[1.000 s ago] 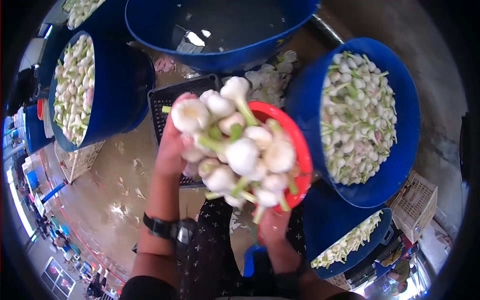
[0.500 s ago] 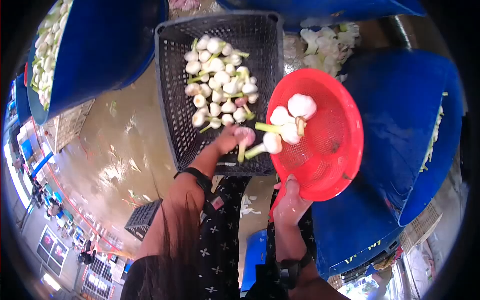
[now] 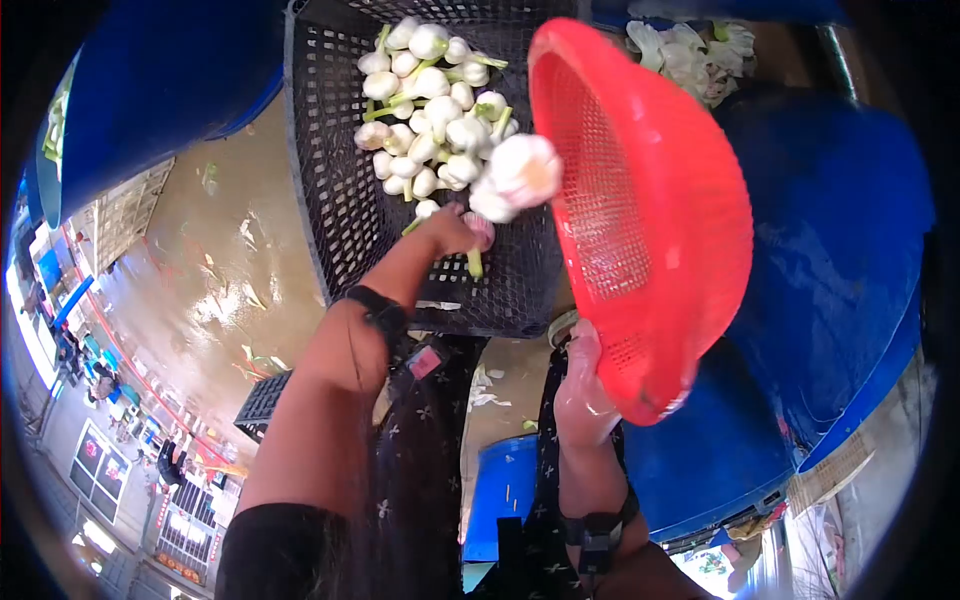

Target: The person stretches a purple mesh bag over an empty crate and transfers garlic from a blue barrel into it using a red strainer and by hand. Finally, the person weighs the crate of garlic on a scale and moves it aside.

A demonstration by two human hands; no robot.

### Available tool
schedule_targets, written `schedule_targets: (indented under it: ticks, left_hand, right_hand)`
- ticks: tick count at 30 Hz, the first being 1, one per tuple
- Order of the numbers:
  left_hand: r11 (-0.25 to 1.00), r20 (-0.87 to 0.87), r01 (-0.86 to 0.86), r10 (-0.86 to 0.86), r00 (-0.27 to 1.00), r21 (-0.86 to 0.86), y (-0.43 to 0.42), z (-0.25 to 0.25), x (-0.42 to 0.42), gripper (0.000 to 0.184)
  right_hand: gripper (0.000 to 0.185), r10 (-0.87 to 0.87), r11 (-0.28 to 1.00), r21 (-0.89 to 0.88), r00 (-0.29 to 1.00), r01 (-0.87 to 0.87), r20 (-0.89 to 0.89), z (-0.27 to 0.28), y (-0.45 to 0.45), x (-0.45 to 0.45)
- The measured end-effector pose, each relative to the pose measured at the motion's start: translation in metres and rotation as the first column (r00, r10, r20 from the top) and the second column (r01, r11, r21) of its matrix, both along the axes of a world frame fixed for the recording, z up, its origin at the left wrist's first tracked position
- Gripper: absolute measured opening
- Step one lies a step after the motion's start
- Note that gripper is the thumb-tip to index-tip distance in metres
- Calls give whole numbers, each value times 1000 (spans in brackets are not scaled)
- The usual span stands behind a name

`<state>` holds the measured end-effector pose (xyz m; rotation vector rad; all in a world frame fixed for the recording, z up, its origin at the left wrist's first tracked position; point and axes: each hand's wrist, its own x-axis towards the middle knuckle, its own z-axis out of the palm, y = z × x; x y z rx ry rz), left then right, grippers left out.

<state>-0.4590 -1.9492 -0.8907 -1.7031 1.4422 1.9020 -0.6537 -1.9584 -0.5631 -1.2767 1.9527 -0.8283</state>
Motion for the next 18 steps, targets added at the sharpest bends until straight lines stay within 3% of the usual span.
schedule_targets:
  ticks: [1, 3, 4, 6, 8, 9, 10, 11, 14, 16, 18]
  left_hand:
    - [984, 40, 167, -165, 986, -55, 18, -37, -9, 101]
    - [974, 318, 134, -188, 929, 184, -46, 106, -53, 94]
    - [995, 358, 97, -96, 929, 16, -22, 73, -60, 82]
    - [1000, 336, -7, 12, 942, -16, -42, 118, -57, 76]
    - [949, 157, -299, 312, 937, -104, -37, 125, -35, 59]
    - [776, -38, -629, 631, 775, 51, -50, 154, -29, 60]
    - [724, -38, -677, 686, 726, 136, -60, 171, -13, 66]
    - [477, -164, -826, 879, 448, 301, -66, 189, -3, 69]
    - [285, -293, -901, 937, 190, 328, -87, 212, 25, 46]
    - [321, -254, -947, 918, 305, 21, -115, 204, 31, 44]
    - [513, -156, -775, 788, 596, -370, -143, 186, 33, 49]
  right_hand:
    - [12, 39, 993, 110, 999, -37, -15, 9, -7, -3]
    - [13, -313, 883, 429, 921, 192, 232, 5, -2, -13]
    - [13, -312, 880, 434, 922, 190, 228, 5, -3, -14]
    - [19, -198, 962, 225, 965, 157, 173, 4, -8, -15]
    - [25, -121, 990, 82, 985, 112, 123, 1, -11, -21]
    - [22, -248, 968, 82, 937, 235, 244, 2, -19, -22]
    - [19, -366, 930, 98, 859, 355, 359, 3, -24, -23]
    - [23, -419, 906, 119, 818, 407, 395, 1, -24, -26]
    - [33, -473, 880, 180, 789, 439, 393, -1, -26, -31]
    - [34, -487, 872, 173, 774, 458, 403, -2, -25, -32]
    - [35, -499, 864, 164, 764, 476, 409, -3, -24, -35]
